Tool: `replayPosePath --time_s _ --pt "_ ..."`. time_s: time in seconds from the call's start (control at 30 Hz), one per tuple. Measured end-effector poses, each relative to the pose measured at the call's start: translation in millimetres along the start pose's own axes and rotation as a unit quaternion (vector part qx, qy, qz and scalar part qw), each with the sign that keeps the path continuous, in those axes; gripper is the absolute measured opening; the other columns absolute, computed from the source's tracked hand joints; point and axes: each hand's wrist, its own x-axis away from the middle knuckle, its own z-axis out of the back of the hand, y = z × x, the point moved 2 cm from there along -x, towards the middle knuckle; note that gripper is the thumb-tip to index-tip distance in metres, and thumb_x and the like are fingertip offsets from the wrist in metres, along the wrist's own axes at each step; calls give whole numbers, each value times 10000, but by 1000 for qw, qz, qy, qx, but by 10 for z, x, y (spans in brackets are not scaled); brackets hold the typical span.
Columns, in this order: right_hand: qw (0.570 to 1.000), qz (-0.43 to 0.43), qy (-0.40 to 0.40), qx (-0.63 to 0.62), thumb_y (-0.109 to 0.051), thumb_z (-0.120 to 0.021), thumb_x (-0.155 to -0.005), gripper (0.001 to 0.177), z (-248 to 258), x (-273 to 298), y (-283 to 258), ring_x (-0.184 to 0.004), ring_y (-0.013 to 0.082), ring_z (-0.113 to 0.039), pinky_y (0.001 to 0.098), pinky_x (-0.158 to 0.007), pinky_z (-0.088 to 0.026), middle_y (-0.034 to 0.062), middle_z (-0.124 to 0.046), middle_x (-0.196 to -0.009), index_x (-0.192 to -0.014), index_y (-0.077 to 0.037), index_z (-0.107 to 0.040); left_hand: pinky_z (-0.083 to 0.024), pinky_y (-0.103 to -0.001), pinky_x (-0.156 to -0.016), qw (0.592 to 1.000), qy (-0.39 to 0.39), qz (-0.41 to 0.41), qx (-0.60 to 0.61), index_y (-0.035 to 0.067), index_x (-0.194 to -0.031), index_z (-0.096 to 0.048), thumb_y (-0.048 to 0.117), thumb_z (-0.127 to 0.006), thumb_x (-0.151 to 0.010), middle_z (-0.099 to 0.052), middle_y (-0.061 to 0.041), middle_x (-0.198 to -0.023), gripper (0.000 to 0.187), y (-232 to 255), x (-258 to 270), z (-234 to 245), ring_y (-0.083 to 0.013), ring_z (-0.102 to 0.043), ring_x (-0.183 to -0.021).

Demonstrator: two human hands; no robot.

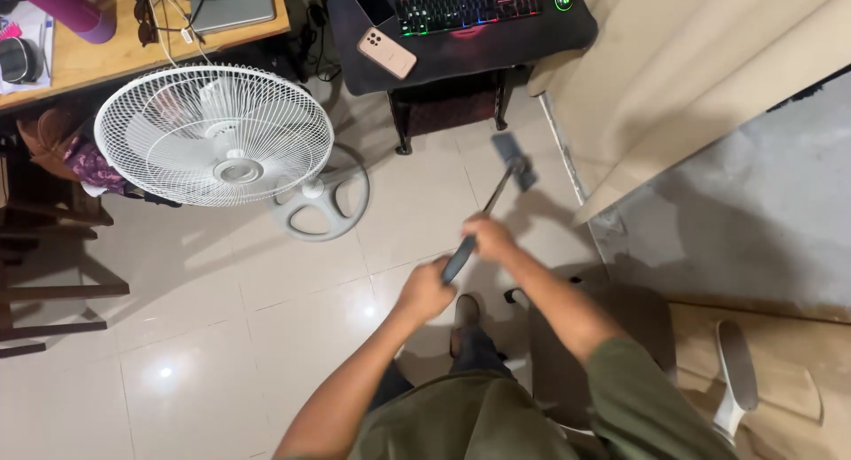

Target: Mopping the tiled floor in a room with a desk and chairs.

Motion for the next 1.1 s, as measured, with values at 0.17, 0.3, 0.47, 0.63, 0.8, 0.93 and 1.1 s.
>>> replayPosePath --time_s 0.17,0.3,0.47,0.63,0.8,0.93,1.1 --pt "998 -22 -4 59 -95 -772 -751 67 -59 -403 310 -907 375 -659 464 -793 -530 133 -719 -865 -791 -92 -718 -535 -509 -779 1000 14 6 3 69 -1144 -668 100 -629 -747 -689 -267 -872 400 -33 -447 127 -450 -679 -857" --pt "989 -5 -80 -127 15 -647 -705 283 -495 -751 -442 -800 331 -732 424 -733 -570 151 -750 -862 -932 -105 -767 -525 -514 -736 998 23 56 -27 38 -1058 -675 48 -586 -729 -675 -272 -785 340 -41 115 982 -431 -686 -759" --pt "968 64 -153 -188 -21 -683 -729 182 -1010 -984 -1661 -736 335 -710 423 -677 -543 174 -716 -790 -893 -86 -731 -522 -469 -673 975 43 201 -83 60 -1016 -684 156 -662 -783 -645 -219 -676 253 293 1150 1824 -375 -623 -633" --pt "950 72 -232 -195 -115 -744 -780 142 -860 -1020 -2310 -666 360 -673 455 -624 -515 190 -664 -695 -736 -41 -632 -512 -438 -676 949 30 294 -111 129 -1108 -701 273 -764 -830 -603 -204 -647 320 593 1569 2094 -351 -565 -622" --pt "959 14 -262 -111 -86 -671 -737 30 -578 -925 -1937 -679 364 -694 465 -629 -536 171 -683 -694 -716 -71 -686 -525 -388 -692 964 -33 257 -62 213 -1266 -698 254 -804 -789 -575 -171 -675 490 561 1269 1928 -266 -541 -642" --pt "969 -4 -237 -69 -74 -695 -675 53 -210 -783 -1046 -668 365 -691 467 -626 -534 171 -684 -687 -724 -56 -703 -523 -349 -707 986 -56 152 -45 167 -1251 -697 205 -791 -755 -665 -86 -719 506 411 559 1419 -216 -607 -660" --pt "982 -119 -142 29 -24 -713 -699 120 310 -463 372 -782 355 -686 465 -688 -534 156 -708 -786 -804 -79 -732 -541 -395 -691 997 -76 21 13 123 -1209 -703 139 -752 -789 -683 -137 -734 423 340 -565 423 -235 -663 -674"
